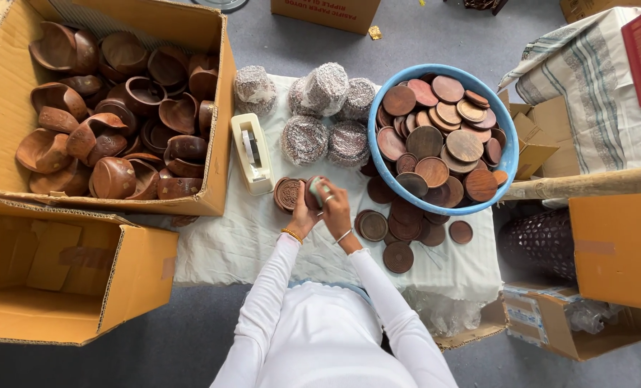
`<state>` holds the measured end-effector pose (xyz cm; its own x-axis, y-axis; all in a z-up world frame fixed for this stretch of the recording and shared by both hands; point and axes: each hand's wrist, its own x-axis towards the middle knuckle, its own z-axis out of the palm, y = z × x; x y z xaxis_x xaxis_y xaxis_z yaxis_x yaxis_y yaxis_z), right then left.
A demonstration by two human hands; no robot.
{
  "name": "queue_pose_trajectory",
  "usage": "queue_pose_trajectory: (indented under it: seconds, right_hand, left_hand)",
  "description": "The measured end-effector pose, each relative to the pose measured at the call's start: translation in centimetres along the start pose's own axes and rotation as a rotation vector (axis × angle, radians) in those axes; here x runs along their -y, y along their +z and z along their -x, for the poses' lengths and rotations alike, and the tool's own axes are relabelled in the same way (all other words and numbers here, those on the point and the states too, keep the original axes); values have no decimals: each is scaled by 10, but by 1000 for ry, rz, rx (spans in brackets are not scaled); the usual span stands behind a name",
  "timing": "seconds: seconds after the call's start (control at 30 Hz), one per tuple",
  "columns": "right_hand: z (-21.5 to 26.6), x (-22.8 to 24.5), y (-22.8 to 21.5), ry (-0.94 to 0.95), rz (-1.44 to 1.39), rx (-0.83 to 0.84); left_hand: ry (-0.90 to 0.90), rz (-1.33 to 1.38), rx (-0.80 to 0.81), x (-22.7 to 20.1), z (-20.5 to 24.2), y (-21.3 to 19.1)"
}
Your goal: The person sits at a table and uses a green cloth to polish small, round wooden coasters. They pick up each coaster, rub it with the cloth, and place it back on the table. A box of wooden bowls and a blue basin of coasters are visible nearby.
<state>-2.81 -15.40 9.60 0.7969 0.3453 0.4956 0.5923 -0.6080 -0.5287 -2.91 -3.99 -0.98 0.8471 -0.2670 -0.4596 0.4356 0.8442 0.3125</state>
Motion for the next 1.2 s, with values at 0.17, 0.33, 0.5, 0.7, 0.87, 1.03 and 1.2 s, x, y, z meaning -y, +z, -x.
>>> queue_pose_trajectory:
  seconds: [0.17,0.33,0.5,0.7,0.87,1.03,1.2]
  right_hand:
    - [-8,10,-10,1,-40,8]
    - [-17,30,-20,-101,-97,32]
    - [-9,9,-13,93,42,-36]
    - [11,40,-12,-16,-73,51]
    - [-15,18,-8,107,-19,-20]
    - [1,16,-5,219,9,50]
    - [-3,27,-3,93,-68,21]
  left_hand:
    - [64,22,42,-1,6,9]
    - [56,62,86,-5,7,9]
    - [115,121,4,-9,14,16]
    - [254,141,166,1,-9,-10]
    - [175,104,134,-6,16,25]
    - [194,304,178,-8,12,21]
    - [262,199,241,5,6,6]
